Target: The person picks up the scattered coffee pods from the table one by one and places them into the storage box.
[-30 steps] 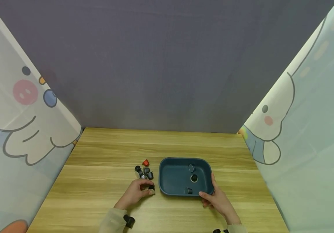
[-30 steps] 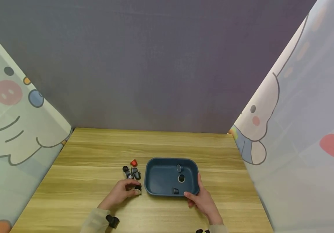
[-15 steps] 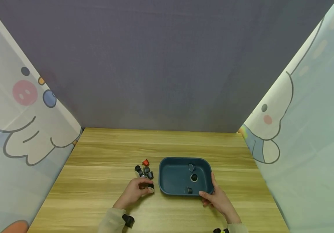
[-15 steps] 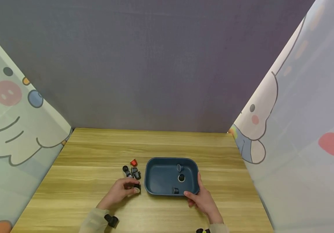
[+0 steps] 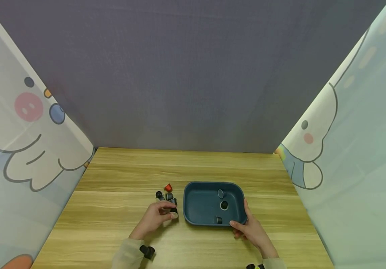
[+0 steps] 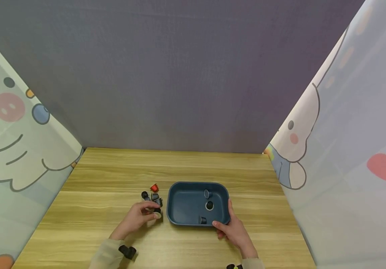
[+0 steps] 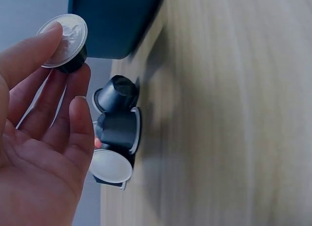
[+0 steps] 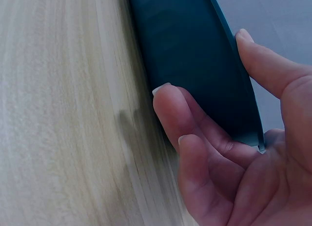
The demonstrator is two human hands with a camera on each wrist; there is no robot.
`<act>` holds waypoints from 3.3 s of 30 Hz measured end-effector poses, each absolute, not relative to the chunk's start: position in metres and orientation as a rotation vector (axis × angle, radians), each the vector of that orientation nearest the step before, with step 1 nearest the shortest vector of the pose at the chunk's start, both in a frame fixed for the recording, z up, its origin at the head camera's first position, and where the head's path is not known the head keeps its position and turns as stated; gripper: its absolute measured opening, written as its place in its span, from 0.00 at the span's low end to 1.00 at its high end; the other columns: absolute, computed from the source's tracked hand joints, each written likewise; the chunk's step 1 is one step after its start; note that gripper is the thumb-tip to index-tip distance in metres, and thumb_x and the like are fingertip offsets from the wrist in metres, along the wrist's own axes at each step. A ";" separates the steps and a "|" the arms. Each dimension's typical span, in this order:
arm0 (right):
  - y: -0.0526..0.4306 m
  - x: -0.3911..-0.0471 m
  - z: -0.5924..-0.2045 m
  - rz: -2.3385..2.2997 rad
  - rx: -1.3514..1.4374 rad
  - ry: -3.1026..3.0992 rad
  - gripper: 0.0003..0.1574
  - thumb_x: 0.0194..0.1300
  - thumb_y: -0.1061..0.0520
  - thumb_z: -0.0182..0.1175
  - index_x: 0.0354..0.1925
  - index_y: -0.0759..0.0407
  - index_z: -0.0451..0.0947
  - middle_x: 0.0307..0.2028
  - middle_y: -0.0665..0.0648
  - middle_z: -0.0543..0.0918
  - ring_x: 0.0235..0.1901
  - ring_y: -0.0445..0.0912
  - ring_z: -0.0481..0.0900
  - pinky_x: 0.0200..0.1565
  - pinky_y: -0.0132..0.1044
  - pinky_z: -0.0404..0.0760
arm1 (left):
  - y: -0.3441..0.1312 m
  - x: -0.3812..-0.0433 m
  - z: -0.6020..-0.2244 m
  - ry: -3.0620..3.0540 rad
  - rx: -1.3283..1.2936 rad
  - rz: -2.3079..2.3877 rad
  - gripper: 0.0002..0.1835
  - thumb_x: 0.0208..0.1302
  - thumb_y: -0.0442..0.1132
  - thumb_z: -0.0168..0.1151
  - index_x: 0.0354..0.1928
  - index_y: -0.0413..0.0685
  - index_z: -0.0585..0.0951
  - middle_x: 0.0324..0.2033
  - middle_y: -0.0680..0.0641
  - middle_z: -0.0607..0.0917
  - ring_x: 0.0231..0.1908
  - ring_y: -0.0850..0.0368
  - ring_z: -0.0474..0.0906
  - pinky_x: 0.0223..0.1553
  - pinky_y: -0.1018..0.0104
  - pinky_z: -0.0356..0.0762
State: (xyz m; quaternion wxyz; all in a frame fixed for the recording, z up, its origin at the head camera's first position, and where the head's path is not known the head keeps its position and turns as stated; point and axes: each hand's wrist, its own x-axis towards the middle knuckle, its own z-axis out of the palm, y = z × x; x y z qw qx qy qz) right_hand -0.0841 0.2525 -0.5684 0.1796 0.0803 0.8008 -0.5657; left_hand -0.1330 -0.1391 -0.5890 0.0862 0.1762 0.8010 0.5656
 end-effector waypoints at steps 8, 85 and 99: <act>0.251 -0.084 -0.568 -1.584 0.234 2.281 0.69 0.66 0.49 0.68 0.79 0.43 0.23 0.25 0.63 0.86 0.24 0.57 0.86 0.23 0.41 0.75 | -0.140 -0.138 -0.581 2.421 0.565 1.726 0.15 0.59 0.38 0.74 0.47 0.44 0.87 0.47 0.46 0.84 0.47 0.55 0.81 0.44 0.60 0.82; 0.252 -0.084 -0.567 -1.594 0.221 2.260 0.68 0.68 0.49 0.66 0.79 0.46 0.21 0.27 0.63 0.86 0.25 0.56 0.86 0.24 0.42 0.75 | 0.000 -0.220 -0.506 2.280 1.061 1.487 0.17 0.66 0.45 0.69 0.54 0.49 0.85 0.52 0.56 0.83 0.52 0.56 0.78 0.49 0.65 0.76; 0.252 -0.084 -0.568 -1.556 0.236 2.293 0.69 0.67 0.47 0.67 0.79 0.44 0.23 0.26 0.61 0.86 0.25 0.55 0.86 0.24 0.42 0.75 | 0.023 -0.228 -0.522 2.238 1.106 1.343 0.17 0.64 0.39 0.70 0.54 0.44 0.86 0.50 0.55 0.84 0.49 0.66 0.79 0.48 0.71 0.78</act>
